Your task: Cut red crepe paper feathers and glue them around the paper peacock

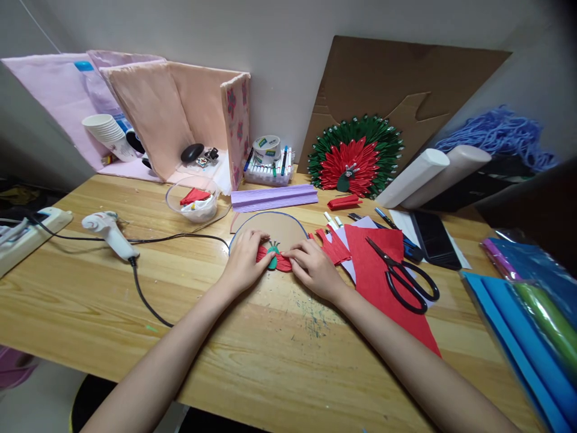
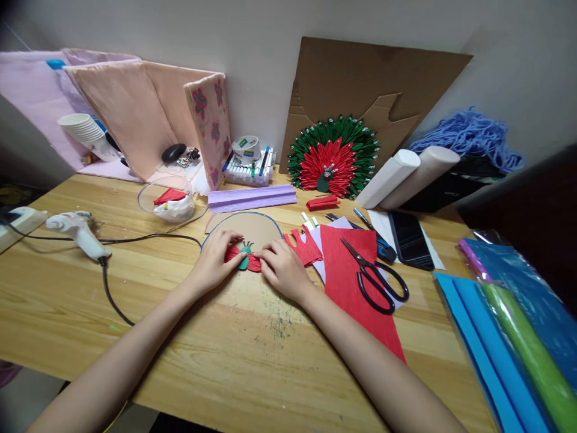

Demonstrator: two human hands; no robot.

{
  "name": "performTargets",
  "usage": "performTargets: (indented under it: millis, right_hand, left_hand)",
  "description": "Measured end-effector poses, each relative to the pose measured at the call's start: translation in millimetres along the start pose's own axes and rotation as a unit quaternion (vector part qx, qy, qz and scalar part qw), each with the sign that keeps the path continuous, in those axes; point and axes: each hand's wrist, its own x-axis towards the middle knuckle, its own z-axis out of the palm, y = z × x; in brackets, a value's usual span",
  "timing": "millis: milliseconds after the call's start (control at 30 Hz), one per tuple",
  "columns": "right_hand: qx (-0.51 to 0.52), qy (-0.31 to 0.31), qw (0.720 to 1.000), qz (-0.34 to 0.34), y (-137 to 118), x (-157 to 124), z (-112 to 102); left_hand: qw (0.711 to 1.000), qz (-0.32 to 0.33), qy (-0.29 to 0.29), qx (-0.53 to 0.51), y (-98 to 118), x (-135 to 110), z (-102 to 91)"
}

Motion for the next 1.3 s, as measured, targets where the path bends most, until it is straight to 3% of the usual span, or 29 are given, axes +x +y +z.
performTargets:
  millis: [467,767,1300]
  right_hand:
    - [-0.092,-0.007,0.991,-0.096,-1,-2,1]
    - [-0.207,0.015,0.977,-0.059,-18,-6,11]
    - [-0.066,-0.015,0.994,-0.082,1,-2,-6]
  left_hand:
    - [1.0,-0.005,0.004,-0.016,-2,-1,1.7]
    - [1.0,-0.007,0.006,-0.013,-1,-1,1.0]
    - [1.0,-0.004,0.001,-0.009,-2,-1,0.8]
